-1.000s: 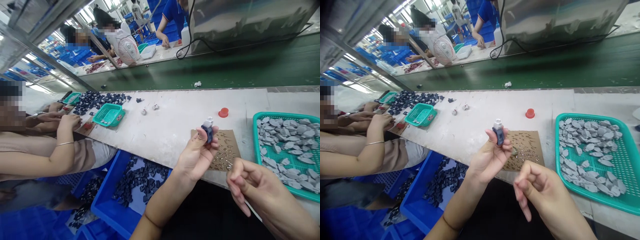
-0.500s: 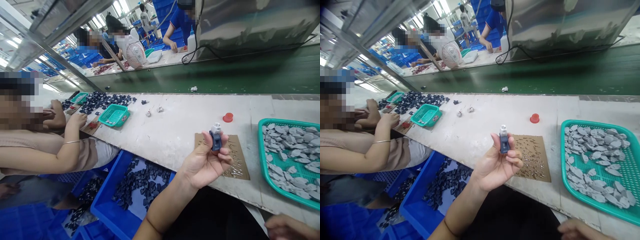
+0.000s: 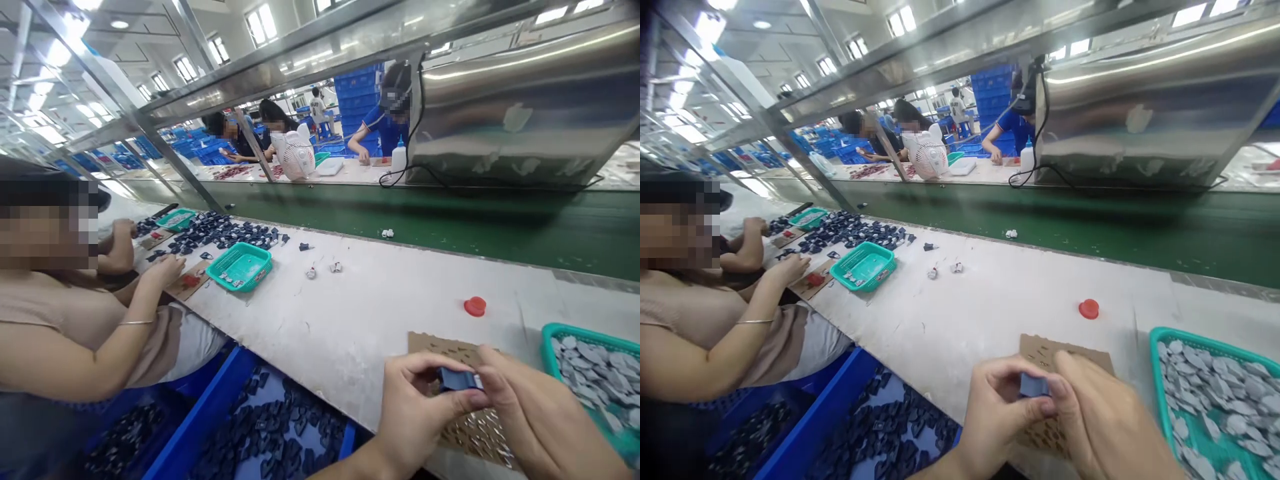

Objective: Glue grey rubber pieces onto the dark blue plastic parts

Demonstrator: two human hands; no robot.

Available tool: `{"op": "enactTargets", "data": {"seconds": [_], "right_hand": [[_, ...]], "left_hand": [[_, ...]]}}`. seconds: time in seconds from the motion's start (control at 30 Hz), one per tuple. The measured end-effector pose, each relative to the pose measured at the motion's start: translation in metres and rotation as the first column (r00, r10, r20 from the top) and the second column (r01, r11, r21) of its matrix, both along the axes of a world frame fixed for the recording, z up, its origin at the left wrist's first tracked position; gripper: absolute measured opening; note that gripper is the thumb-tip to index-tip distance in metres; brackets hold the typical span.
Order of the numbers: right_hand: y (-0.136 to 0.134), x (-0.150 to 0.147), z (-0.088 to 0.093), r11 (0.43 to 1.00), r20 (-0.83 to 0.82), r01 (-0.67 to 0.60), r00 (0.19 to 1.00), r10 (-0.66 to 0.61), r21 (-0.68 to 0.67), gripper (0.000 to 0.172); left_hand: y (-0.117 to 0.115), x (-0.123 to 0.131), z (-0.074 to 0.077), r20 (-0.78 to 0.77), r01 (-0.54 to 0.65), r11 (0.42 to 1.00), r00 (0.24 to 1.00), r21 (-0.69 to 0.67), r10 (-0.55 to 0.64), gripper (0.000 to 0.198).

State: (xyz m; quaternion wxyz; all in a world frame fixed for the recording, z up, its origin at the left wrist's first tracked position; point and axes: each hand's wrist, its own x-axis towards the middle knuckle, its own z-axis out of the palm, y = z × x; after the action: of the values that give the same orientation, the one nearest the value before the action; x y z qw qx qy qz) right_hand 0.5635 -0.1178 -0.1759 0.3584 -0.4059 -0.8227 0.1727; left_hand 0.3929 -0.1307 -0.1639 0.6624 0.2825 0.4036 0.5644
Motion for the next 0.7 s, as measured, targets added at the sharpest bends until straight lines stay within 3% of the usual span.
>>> {"op": "enactTargets", "data": {"seconds": [0.07,0.13,0.23,0.33,0.43,0.5,0.57,0.63,0.7], "right_hand": [[0.020,-0.022,0.007,0.993,0.032,-0.083,0.996,0.080,0.089,0.036],[0.030,-0.038,0.010,0.989,0.037,-0.080,0.996,0.076,0.123,0.037],[0.044,-0.057,0.012,0.993,0.079,-0.116,0.990,0.118,-0.032,0.050],[0.087,-0.088,0.015,0.971,0.190,-0.164,0.962,0.196,-0.175,0.062],[0.170,-0.137,0.020,0.964,0.323,0.016,0.943,0.074,-0.266,0.052],[0.228,-0.174,0.021,0.943,0.390,0.185,0.919,-0.065,-0.278,0.044],[0.272,-0.205,0.021,0.916,0.437,0.251,0.894,-0.096,-0.312,0.046],[0.295,-0.221,0.020,0.897,0.454,0.263,0.887,-0.081,-0.354,0.045],[0.300,-0.222,0.022,0.879,0.443,0.257,0.895,-0.060,-0.402,0.042]], "left_hand": [[0.004,-0.009,0.002,0.028,-0.058,0.998,0.998,-0.016,0.059,0.040],[0.009,-0.017,0.001,0.072,-0.076,0.997,0.994,-0.025,0.077,0.038],[0.019,-0.031,-0.006,0.108,-0.141,0.990,0.984,-0.022,0.142,0.036],[0.029,-0.052,-0.020,0.070,-0.309,0.950,0.948,-0.040,0.311,0.041],[0.033,-0.076,-0.030,-0.020,-0.493,0.865,0.869,-0.087,0.494,0.051],[0.032,-0.088,-0.034,-0.077,-0.556,0.826,0.831,-0.091,0.551,0.055],[0.029,-0.093,-0.037,-0.118,-0.574,0.816,0.817,-0.072,0.564,0.055],[0.026,-0.094,-0.041,-0.155,-0.585,0.809,0.805,-0.053,0.572,0.056],[0.024,-0.095,-0.046,-0.183,-0.587,0.808,0.801,-0.050,0.570,0.058]]}}
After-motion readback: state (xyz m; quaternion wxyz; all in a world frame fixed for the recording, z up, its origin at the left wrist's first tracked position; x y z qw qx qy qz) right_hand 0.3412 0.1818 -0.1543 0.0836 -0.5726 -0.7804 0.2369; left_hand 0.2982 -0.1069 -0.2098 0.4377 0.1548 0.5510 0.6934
